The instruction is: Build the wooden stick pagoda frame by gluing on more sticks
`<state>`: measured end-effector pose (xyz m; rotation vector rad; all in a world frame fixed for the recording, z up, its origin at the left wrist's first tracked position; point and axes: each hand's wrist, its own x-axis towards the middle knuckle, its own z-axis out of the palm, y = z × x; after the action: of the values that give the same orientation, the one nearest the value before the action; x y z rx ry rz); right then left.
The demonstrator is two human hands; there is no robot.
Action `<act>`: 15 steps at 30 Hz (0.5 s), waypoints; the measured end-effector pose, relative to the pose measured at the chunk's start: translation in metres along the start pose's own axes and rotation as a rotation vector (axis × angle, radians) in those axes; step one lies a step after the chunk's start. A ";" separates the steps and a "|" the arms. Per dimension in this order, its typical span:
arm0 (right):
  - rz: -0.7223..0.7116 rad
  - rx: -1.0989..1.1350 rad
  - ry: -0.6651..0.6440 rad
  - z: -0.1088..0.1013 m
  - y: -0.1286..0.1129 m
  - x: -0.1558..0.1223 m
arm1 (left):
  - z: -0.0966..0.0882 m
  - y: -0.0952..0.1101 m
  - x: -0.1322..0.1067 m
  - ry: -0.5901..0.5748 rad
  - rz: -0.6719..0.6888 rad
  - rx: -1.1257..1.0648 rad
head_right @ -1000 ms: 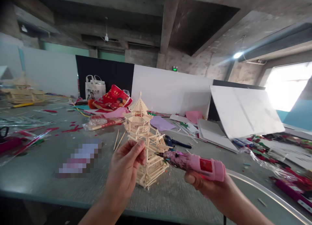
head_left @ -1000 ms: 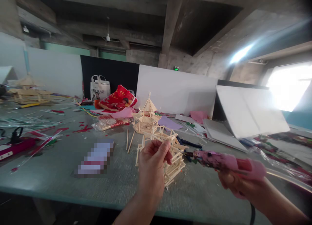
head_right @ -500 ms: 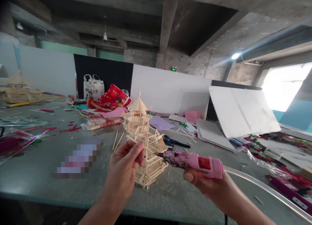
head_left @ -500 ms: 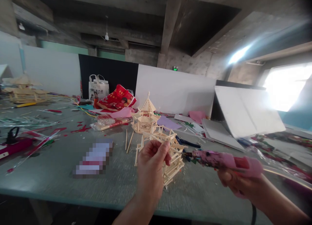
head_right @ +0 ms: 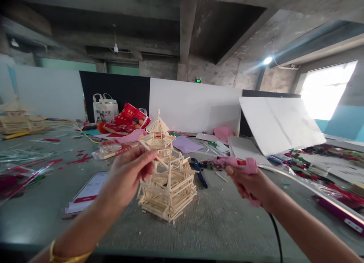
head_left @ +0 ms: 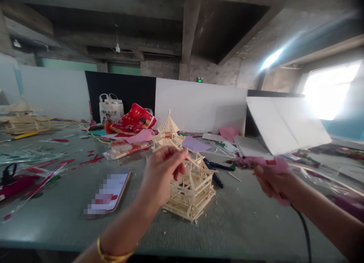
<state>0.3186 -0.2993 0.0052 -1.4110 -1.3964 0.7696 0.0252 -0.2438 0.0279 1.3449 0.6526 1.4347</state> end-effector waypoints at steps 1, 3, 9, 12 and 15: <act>0.055 0.062 -0.019 -0.007 0.002 0.007 | -0.004 0.009 0.010 -0.026 0.004 0.054; 0.188 0.186 -0.070 -0.017 0.011 0.021 | -0.010 0.025 0.031 -0.043 -0.002 0.146; 0.334 0.538 -0.206 -0.018 0.065 0.057 | -0.013 0.032 0.083 -0.047 -0.158 0.342; 0.399 0.626 -0.243 -0.016 0.088 0.070 | -0.008 0.020 0.094 -0.071 -0.286 0.399; 0.409 0.504 -0.225 -0.015 0.097 0.072 | 0.001 0.011 0.099 -0.103 -0.377 0.478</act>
<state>0.3769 -0.2202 -0.0658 -1.2389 -0.9765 1.4695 0.0368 -0.1576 0.0768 1.5428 1.1619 0.9297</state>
